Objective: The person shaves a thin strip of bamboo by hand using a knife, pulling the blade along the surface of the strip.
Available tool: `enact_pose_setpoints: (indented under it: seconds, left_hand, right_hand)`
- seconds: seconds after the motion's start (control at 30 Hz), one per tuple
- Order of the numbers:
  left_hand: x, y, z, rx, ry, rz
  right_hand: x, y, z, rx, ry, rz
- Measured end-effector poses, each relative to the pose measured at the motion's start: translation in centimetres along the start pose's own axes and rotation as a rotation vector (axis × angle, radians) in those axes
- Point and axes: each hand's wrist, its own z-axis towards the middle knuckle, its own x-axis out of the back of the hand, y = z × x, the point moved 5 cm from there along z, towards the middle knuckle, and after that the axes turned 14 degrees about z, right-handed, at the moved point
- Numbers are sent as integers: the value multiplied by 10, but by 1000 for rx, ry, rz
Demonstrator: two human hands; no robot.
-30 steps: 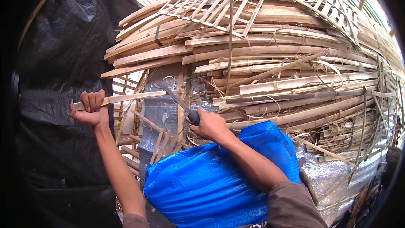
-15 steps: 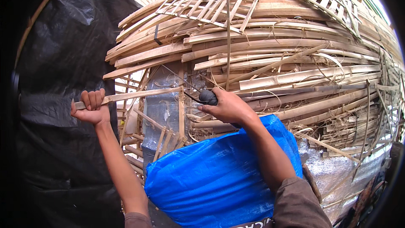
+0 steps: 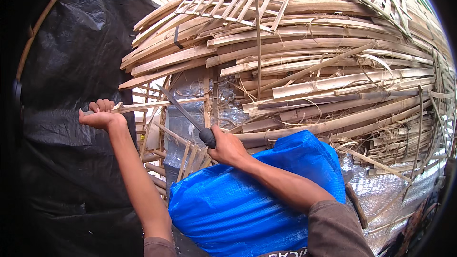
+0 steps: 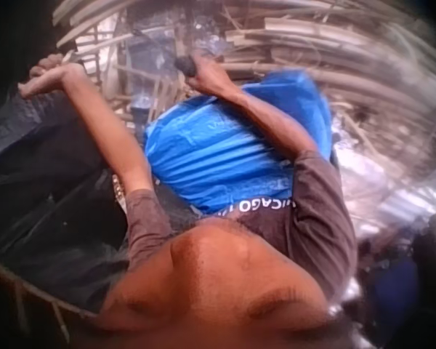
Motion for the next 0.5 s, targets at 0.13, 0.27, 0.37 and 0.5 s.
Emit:
enact_pose_setpoints:
  seconds: [0.13,0.27,0.37,0.5]
  left_hand:
    - [5,0,0,30,130,22]
    - [6,2,-5,17,176,53]
    - [-5,2,-9,38,156,63]
    - [-6,5,-7,2,165,99]
  right_hand:
    - [-10,47,12,-88,93,13]
    - [-1,55,13,-147,72,4]
    - [-1,31,8,-68,47,85]
    - [-3,-8,4,64,31,91]
